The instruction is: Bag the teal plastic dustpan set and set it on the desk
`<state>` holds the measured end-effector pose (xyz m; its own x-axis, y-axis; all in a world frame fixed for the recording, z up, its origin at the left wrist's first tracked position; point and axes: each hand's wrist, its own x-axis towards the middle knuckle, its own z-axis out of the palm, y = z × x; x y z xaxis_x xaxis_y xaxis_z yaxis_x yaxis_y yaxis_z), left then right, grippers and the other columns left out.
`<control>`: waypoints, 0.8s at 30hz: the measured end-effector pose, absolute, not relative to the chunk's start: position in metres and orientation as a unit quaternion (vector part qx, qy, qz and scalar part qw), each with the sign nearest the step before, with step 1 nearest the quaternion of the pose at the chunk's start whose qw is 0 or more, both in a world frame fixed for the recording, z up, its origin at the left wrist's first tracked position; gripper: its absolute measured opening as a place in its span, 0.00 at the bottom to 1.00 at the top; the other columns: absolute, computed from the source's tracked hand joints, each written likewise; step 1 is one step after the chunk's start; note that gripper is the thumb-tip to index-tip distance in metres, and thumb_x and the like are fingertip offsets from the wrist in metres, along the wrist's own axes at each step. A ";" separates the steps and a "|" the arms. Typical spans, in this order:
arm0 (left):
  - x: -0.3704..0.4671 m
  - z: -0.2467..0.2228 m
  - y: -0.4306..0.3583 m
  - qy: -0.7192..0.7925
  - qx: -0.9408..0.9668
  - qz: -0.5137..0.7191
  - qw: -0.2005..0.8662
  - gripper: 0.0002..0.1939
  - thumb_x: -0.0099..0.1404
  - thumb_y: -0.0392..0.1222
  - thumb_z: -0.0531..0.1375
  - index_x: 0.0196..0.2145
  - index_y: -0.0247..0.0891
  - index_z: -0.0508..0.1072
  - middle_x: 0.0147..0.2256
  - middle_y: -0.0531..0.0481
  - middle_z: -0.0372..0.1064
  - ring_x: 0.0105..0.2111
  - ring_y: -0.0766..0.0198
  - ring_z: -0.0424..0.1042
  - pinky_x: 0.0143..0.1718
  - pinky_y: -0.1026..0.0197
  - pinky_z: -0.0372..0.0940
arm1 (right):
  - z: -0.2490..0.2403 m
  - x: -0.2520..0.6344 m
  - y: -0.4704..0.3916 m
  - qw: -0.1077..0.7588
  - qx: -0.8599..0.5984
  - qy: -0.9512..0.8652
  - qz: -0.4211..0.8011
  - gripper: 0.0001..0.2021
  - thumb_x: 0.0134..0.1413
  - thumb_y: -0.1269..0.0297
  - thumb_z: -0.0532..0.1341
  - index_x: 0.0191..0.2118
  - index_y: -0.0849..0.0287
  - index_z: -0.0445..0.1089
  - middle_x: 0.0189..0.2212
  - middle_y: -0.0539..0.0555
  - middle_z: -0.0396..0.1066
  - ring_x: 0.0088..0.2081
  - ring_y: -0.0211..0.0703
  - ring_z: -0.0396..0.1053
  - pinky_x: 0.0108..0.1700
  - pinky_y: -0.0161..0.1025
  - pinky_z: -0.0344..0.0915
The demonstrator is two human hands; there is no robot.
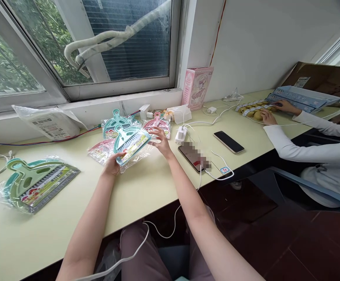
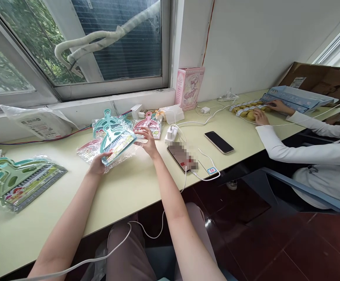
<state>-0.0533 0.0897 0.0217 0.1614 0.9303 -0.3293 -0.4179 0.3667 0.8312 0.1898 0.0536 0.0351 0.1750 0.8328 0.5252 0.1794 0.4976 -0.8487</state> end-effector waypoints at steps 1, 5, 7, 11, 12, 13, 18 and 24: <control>-0.052 0.022 0.089 0.442 0.294 0.481 0.698 0.12 0.47 0.27 0.62 0.33 0.32 0.75 0.25 0.48 0.73 0.24 0.61 0.75 0.22 0.66 0.72 | 0.034 0.190 0.054 0.636 -0.432 -0.586 0.256 0.22 0.45 0.54 0.70 0.48 0.46 0.72 0.60 0.52 0.59 0.63 0.50 0.54 0.58 0.47 0.60; -0.051 0.023 0.087 0.459 0.297 0.478 0.688 0.12 0.47 0.28 0.63 0.33 0.31 0.76 0.27 0.47 0.75 0.25 0.62 0.75 0.21 0.68 0.70 | 0.031 0.189 0.056 0.629 -0.434 -0.590 0.261 0.22 0.47 0.51 0.69 0.50 0.44 0.70 0.61 0.52 0.58 0.64 0.50 0.53 0.58 0.48 0.60; -0.050 0.023 0.087 0.452 0.300 0.469 0.697 0.13 0.48 0.28 0.63 0.34 0.30 0.76 0.27 0.47 0.75 0.25 0.62 0.75 0.21 0.67 0.71 | 0.030 0.190 0.057 0.627 -0.427 -0.595 0.264 0.21 0.46 0.50 0.69 0.48 0.45 0.71 0.61 0.52 0.58 0.63 0.50 0.54 0.58 0.48 0.60; -0.049 0.024 0.086 0.432 0.299 0.464 0.713 0.15 0.49 0.28 0.62 0.37 0.29 0.75 0.27 0.46 0.75 0.25 0.61 0.76 0.23 0.66 0.72 | 0.030 0.194 0.057 0.621 -0.416 -0.605 0.276 0.27 0.44 0.49 0.70 0.52 0.43 0.69 0.62 0.52 0.56 0.64 0.52 0.52 0.59 0.49 0.59; -0.049 0.025 0.085 0.431 0.296 0.461 0.717 0.15 0.49 0.28 0.62 0.38 0.28 0.75 0.28 0.46 0.75 0.25 0.61 0.76 0.23 0.66 0.72 | 0.029 0.194 0.057 0.615 -0.410 -0.611 0.283 0.28 0.44 0.49 0.70 0.53 0.42 0.69 0.62 0.52 0.56 0.65 0.52 0.51 0.59 0.49 0.59; -0.049 0.025 0.085 0.429 0.293 0.458 0.721 0.15 0.49 0.27 0.62 0.38 0.28 0.75 0.28 0.45 0.75 0.25 0.62 0.76 0.23 0.66 0.72 | 0.029 0.195 0.057 0.609 -0.405 -0.617 0.290 0.28 0.44 0.49 0.70 0.54 0.42 0.68 0.63 0.51 0.55 0.65 0.53 0.51 0.59 0.49 0.59; -0.046 0.028 0.084 0.415 0.287 0.451 0.736 0.13 0.51 0.27 0.61 0.37 0.29 0.74 0.26 0.47 0.74 0.23 0.64 0.75 0.22 0.68 0.71 | 0.025 0.195 0.058 0.608 -0.419 -0.604 0.300 0.33 0.40 0.50 0.72 0.55 0.41 0.66 0.65 0.51 0.51 0.64 0.52 0.54 0.59 0.47 0.60; -0.044 0.026 0.085 0.417 0.319 0.438 0.730 0.13 0.50 0.26 0.62 0.36 0.29 0.74 0.26 0.48 0.74 0.22 0.65 0.74 0.22 0.69 0.71 | 0.020 0.195 0.065 0.606 -0.436 -0.604 0.278 0.15 0.44 0.51 0.70 0.39 0.48 0.77 0.58 0.52 0.60 0.61 0.49 0.58 0.58 0.45 0.61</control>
